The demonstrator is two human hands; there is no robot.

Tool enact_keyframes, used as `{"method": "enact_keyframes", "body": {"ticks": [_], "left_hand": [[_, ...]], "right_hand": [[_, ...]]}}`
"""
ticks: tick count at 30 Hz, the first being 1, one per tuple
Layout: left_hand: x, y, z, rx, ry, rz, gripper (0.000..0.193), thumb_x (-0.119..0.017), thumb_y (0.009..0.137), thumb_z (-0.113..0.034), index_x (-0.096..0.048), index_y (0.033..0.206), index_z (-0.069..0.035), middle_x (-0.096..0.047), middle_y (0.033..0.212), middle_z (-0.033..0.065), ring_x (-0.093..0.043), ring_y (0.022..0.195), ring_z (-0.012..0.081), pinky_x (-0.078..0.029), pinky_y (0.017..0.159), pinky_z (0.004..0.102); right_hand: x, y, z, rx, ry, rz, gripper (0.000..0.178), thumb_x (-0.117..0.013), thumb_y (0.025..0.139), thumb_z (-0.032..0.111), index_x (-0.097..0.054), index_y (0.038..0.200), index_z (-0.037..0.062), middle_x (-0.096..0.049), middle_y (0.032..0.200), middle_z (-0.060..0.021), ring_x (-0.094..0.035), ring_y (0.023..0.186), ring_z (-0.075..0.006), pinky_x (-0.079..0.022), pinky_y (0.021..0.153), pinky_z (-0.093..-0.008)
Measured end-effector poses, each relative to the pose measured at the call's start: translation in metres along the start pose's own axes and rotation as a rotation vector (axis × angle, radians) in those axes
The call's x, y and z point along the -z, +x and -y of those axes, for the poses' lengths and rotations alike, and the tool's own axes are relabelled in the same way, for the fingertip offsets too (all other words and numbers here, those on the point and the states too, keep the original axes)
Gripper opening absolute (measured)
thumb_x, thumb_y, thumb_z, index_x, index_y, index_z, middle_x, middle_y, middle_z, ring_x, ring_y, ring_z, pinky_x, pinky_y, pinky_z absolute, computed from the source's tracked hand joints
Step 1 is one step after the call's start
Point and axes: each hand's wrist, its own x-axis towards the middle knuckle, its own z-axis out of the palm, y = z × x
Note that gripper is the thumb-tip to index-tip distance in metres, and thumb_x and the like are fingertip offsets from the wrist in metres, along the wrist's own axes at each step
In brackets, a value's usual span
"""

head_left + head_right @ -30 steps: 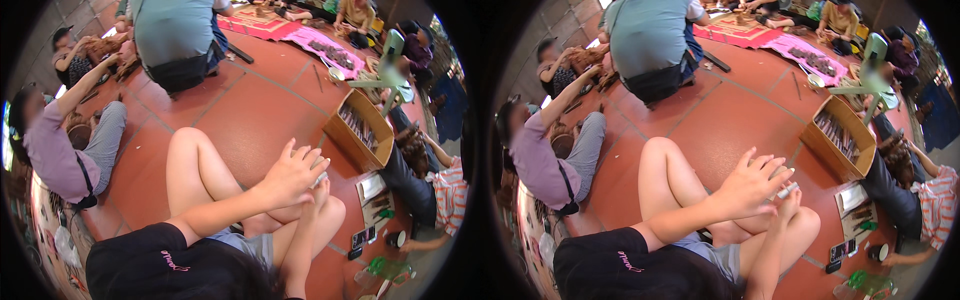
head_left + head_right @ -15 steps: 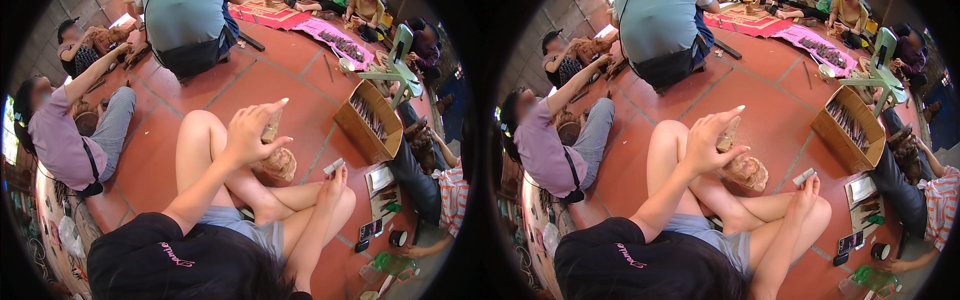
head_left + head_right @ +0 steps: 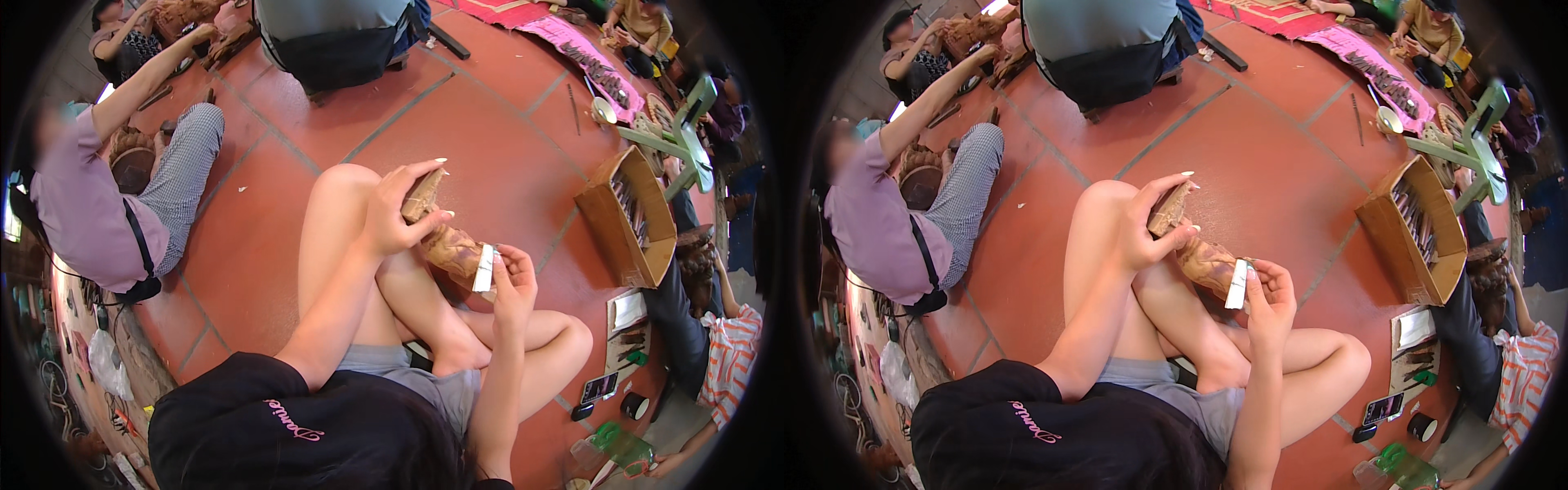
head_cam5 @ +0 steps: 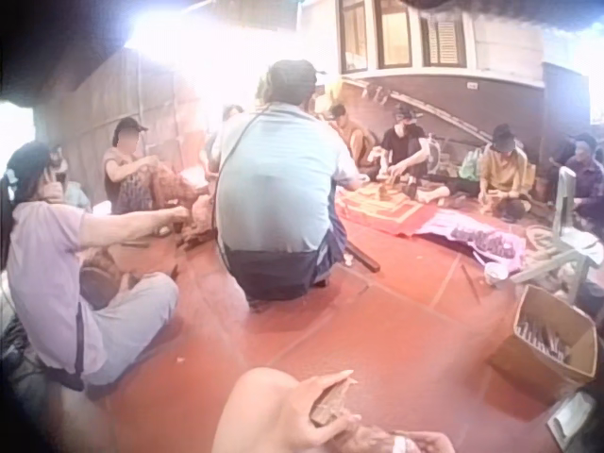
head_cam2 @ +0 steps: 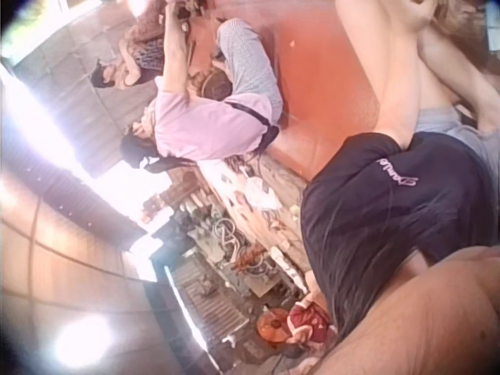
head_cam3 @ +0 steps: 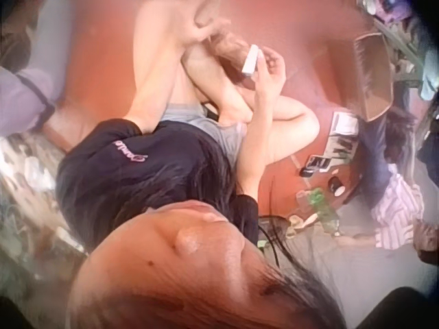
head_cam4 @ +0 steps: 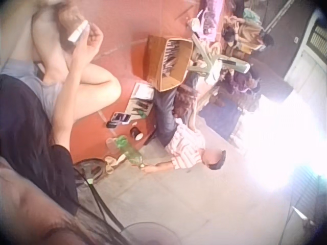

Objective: The person sits on the floor and carves a small wooden object using a chisel and a small hammer. They repeatedly strike the chisel to shape the wood, occasionally rotating the piece to access different sides.

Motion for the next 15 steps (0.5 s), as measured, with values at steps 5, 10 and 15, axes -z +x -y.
{"method": "enact_keyframes", "body": {"ticks": [5,10,15], "left_hand": [[0.010,0.007,-0.005,0.016,0.052,0.095,0.065,-0.084,0.073,-0.016,-0.059,0.133,-0.003,-0.069,0.121,0.0122,-0.064,0.107,0.0255,-0.049,0.092,0.0350],[0.010,0.009,-0.001,-0.027,0.042,0.068,0.064,-0.084,0.072,-0.017,-0.060,0.130,-0.003,-0.069,0.120,0.0115,-0.064,0.105,0.0270,-0.048,0.092,0.0366],[0.011,0.006,-0.002,-0.034,0.094,0.073,0.064,-0.084,0.073,-0.016,-0.060,0.131,-0.003,-0.069,0.120,0.0123,-0.064,0.106,0.0275,-0.048,0.093,0.0370]], "right_hand": [[-0.014,0.007,-0.014,0.263,-0.328,-0.091,0.023,-0.058,0.102,0.003,-0.066,0.124,-0.0020,-0.061,0.101,-0.0031,-0.059,0.086,-0.0087,-0.050,0.076,-0.0226],[-0.027,0.008,-0.020,0.220,-0.339,-0.033,0.025,-0.056,0.103,0.003,-0.068,0.125,0.0005,-0.057,0.099,-0.0015,-0.055,0.083,-0.0061,-0.048,0.072,-0.0214],[-0.017,0.009,-0.040,0.101,-0.269,-0.097,0.028,-0.055,0.104,0.006,-0.065,0.130,0.0009,-0.057,0.099,-0.0001,-0.052,0.078,-0.0050,-0.046,0.070,-0.0203]]}}
